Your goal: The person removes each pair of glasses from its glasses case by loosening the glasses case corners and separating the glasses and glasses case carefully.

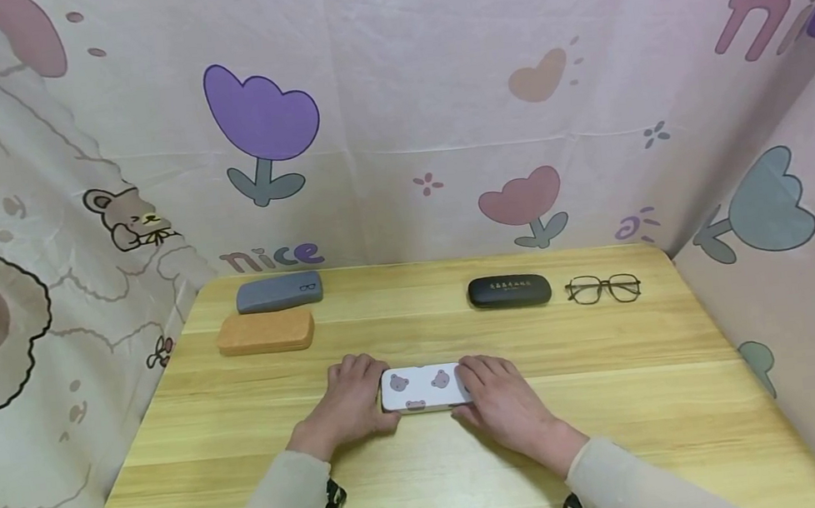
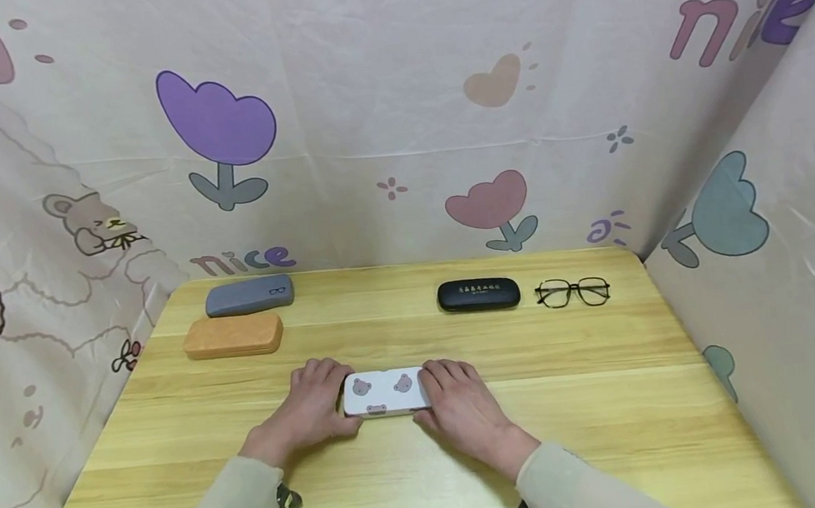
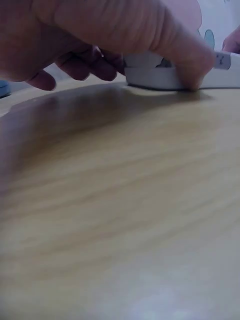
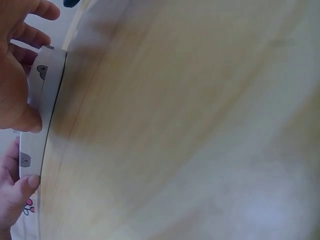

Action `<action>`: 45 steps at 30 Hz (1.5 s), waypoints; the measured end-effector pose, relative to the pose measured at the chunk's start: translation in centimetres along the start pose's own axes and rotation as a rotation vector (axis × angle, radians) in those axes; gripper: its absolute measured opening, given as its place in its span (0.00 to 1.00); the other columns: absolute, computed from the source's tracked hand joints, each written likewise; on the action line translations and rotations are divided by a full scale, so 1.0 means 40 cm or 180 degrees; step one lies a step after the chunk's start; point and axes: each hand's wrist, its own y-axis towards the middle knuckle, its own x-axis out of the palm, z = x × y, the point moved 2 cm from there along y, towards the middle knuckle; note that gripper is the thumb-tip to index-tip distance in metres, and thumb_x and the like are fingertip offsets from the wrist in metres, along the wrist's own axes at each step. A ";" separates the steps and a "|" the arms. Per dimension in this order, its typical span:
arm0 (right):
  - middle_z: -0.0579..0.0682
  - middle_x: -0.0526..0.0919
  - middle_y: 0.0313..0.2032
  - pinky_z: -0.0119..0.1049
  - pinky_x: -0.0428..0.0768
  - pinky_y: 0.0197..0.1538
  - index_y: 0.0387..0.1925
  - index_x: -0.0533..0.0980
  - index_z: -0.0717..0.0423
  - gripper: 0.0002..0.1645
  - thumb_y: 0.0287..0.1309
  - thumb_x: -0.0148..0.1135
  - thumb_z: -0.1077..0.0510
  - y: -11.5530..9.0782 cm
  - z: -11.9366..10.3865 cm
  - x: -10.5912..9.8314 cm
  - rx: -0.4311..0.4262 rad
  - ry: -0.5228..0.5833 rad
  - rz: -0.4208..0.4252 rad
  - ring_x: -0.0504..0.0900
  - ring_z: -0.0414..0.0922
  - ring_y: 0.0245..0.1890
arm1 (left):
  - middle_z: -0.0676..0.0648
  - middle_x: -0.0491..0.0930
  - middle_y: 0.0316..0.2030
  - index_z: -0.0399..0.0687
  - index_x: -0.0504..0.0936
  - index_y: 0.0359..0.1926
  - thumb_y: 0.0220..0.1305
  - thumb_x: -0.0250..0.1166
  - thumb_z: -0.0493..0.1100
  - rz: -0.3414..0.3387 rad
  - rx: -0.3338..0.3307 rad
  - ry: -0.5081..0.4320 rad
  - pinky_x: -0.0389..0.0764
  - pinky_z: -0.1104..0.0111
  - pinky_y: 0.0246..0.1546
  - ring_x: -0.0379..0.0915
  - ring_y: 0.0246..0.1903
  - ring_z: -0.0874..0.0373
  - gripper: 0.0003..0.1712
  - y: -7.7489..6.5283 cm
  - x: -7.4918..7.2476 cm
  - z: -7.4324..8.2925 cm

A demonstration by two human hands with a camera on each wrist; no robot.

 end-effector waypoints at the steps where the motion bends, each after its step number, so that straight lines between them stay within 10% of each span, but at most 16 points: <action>1: 0.58 0.81 0.61 0.53 0.76 0.68 0.61 0.76 0.61 0.37 0.66 0.69 0.37 0.000 0.000 0.001 0.0005 -0.0007 -0.0005 0.80 0.55 0.63 | 0.47 0.77 0.54 0.44 0.79 0.62 0.48 0.79 0.62 -0.0014 0.0004 -0.0005 0.64 0.47 0.63 0.66 0.57 0.48 0.44 0.002 0.000 -0.002; 45: 0.55 0.85 0.52 0.54 0.78 0.57 0.52 0.78 0.57 0.41 0.59 0.68 0.26 0.045 0.004 0.001 0.0140 -0.0192 -0.0086 0.84 0.55 0.51 | 0.46 0.80 0.53 0.43 0.80 0.59 0.49 0.78 0.65 -0.0007 0.0073 0.0168 0.67 0.50 0.63 0.69 0.54 0.49 0.44 0.006 0.002 -0.002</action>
